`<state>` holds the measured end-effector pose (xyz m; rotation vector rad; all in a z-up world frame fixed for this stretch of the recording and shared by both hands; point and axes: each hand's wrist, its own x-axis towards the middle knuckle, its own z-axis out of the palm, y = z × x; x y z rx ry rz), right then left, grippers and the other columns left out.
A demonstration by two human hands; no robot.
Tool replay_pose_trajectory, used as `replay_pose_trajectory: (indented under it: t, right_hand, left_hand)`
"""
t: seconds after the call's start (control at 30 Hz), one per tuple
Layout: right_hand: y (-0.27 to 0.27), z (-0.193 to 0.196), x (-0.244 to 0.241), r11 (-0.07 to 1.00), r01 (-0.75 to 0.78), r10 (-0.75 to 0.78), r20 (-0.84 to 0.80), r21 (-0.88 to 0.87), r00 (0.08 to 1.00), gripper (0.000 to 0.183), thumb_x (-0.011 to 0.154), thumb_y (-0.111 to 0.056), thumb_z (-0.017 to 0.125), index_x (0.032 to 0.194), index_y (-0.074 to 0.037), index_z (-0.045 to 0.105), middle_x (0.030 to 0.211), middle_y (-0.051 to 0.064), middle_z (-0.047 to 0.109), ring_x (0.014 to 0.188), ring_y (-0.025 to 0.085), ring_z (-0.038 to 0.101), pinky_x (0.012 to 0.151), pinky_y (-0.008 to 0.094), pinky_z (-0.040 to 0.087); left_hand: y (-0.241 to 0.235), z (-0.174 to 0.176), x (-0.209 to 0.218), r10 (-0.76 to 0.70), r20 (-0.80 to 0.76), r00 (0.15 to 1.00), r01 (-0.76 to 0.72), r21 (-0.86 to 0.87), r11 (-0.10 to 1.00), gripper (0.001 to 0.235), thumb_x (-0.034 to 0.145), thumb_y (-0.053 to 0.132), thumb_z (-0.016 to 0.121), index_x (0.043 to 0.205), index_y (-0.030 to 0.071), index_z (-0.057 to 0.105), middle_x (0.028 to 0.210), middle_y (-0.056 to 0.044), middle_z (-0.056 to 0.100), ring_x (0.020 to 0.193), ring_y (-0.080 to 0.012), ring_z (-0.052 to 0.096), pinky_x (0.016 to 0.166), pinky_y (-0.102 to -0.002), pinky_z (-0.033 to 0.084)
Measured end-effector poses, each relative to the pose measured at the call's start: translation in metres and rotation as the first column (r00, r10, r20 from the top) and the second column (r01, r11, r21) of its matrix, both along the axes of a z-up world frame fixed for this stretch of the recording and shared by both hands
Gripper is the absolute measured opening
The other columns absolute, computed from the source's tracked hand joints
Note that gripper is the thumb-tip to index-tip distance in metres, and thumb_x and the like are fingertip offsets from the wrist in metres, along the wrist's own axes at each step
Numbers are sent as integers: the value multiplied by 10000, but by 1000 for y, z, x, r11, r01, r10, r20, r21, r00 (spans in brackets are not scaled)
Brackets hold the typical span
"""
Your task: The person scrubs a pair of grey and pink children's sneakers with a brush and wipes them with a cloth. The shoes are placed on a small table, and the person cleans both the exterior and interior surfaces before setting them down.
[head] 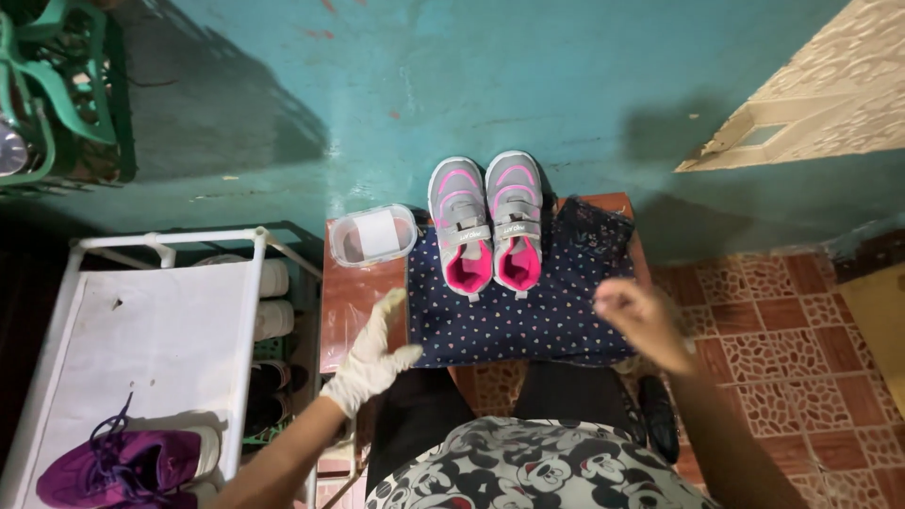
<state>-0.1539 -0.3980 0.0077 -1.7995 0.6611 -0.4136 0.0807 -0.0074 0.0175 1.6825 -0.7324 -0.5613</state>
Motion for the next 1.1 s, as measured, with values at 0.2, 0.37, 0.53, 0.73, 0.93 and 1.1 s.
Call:
replay_pose_trajectory:
  t: [0.2,0.37,0.53,0.73,0.93,1.1]
  right_hand:
    - [70,-34,-11,884,-468,468,-73,10,881,248,813,-297,806,1015,-152,817,763,96,809,634,211,741,552,372,625]
    - [126,-25,6,637,-731,661,-662,246,353,390,850,-403,749,1216,-270,719,1146,-59,687,987,91,645,833,251,489]
    - [146,-58,1,378,-918,813,-518,124,264,326,898,-340,698,1179,-176,718,1148,30,661,1056,194,623,911,346,477]
    - [169,-1,18,435,-900,670,-671,10,317,183,941,-62,589,820,-161,684,897,-23,686,842,111,630,800,277,529]
    - [99,-57,45,451,-263,358,-97,-853,929,94,795,-324,659,736,-282,599,781,-84,532,747,193,596,602,380,457]
    - [122,-53,27,454,-366,383,-193,-812,903,179,846,-296,630,683,-229,602,732,-20,537,679,257,594,563,402,478]
  left_hand:
    - [-26,-21,-29,162,-306,938,-196,-84,977,930,753,-24,847,1514,229,376,1400,-28,561,1283,-179,558,1136,-385,426]
    - [-54,-55,-60,373,-387,843,-448,-122,886,754,740,159,784,1419,148,456,1419,-100,554,1118,-221,557,964,-353,516]
    - [-44,-36,-58,304,-349,886,-342,-50,938,768,737,190,790,1426,153,452,1432,-89,531,1185,-247,542,1025,-383,497]
    - [-35,-22,-53,345,-357,868,-394,-73,916,729,753,118,753,1415,176,453,1402,-89,539,1140,-238,556,994,-358,500]
    - [-29,-13,-43,386,-354,852,-415,-6,910,796,822,26,805,1489,228,420,1429,-52,531,1149,-195,526,1013,-380,495]
    - [-34,0,-41,395,-366,842,-442,-49,896,826,812,73,835,1494,256,407,1450,-51,517,1220,-229,507,1053,-449,466]
